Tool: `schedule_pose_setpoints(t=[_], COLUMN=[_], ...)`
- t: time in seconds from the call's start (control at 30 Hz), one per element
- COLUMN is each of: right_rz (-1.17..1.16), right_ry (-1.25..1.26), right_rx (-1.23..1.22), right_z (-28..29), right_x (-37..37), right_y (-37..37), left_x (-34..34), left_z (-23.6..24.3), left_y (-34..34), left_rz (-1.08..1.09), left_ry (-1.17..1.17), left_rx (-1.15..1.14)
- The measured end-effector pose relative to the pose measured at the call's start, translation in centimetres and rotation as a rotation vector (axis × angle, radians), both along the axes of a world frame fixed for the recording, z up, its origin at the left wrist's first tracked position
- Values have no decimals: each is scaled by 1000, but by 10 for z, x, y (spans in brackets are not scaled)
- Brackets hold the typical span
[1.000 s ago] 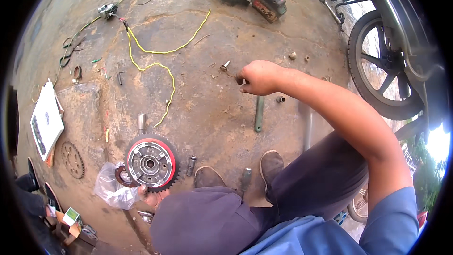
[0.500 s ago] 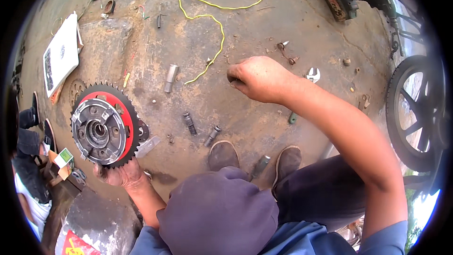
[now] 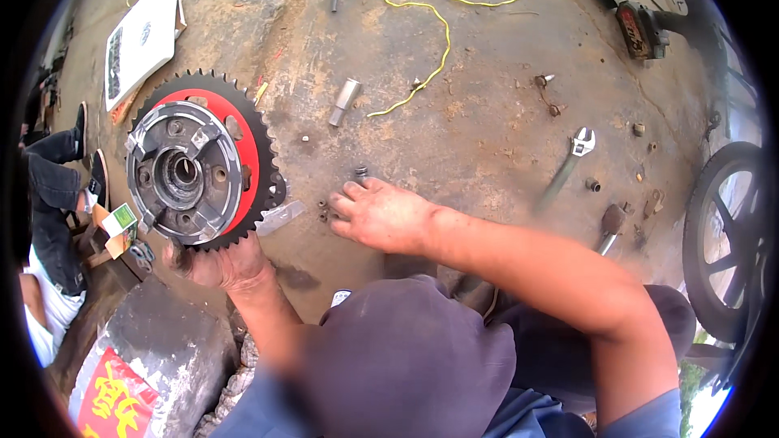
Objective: The person taps metal pieces with a hammer and assembles a motorcycle wheel hub and sprocket by fitting plates and fasteners into the sprocket assembly by hand.
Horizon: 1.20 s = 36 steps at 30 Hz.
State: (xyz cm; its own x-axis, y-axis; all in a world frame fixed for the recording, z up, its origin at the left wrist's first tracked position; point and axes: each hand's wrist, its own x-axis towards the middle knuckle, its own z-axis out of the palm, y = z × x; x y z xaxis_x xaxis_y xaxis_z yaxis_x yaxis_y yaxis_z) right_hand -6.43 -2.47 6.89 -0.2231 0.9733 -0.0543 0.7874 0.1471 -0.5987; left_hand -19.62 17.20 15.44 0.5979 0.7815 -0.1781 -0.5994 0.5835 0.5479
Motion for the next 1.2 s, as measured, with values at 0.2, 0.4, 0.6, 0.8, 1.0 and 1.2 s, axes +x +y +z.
schedule_pose_setpoints(t=[0.2, 0.4, 0.6, 0.8, 1.0, 1.2], right_rz=[-64, -160, -301, -872, -881, -1164], right_ry=[76, 231, 327, -65, -131, 59], right_rx=[-151, -166, -168, -141, -156, -94], right_z=[-65, -71, -42, -24, -36, -5], right_x=[-62, -89, -43, 127, 148, 179], right_y=[56, 64, 34, -83, -113, -124], left_x=[-12, -5, 13, 46, 59, 87], left_z=[4, -11, -19, -44, -56, -54], left_y=[8, 2, 5, -38, -72, -121], left_rz=[-12, 37, -181, -261, -233, -443], left_ry=[41, 88, -39, -151, 48, 66], left_rx=[-60, -91, -137, -274, -415, -479])
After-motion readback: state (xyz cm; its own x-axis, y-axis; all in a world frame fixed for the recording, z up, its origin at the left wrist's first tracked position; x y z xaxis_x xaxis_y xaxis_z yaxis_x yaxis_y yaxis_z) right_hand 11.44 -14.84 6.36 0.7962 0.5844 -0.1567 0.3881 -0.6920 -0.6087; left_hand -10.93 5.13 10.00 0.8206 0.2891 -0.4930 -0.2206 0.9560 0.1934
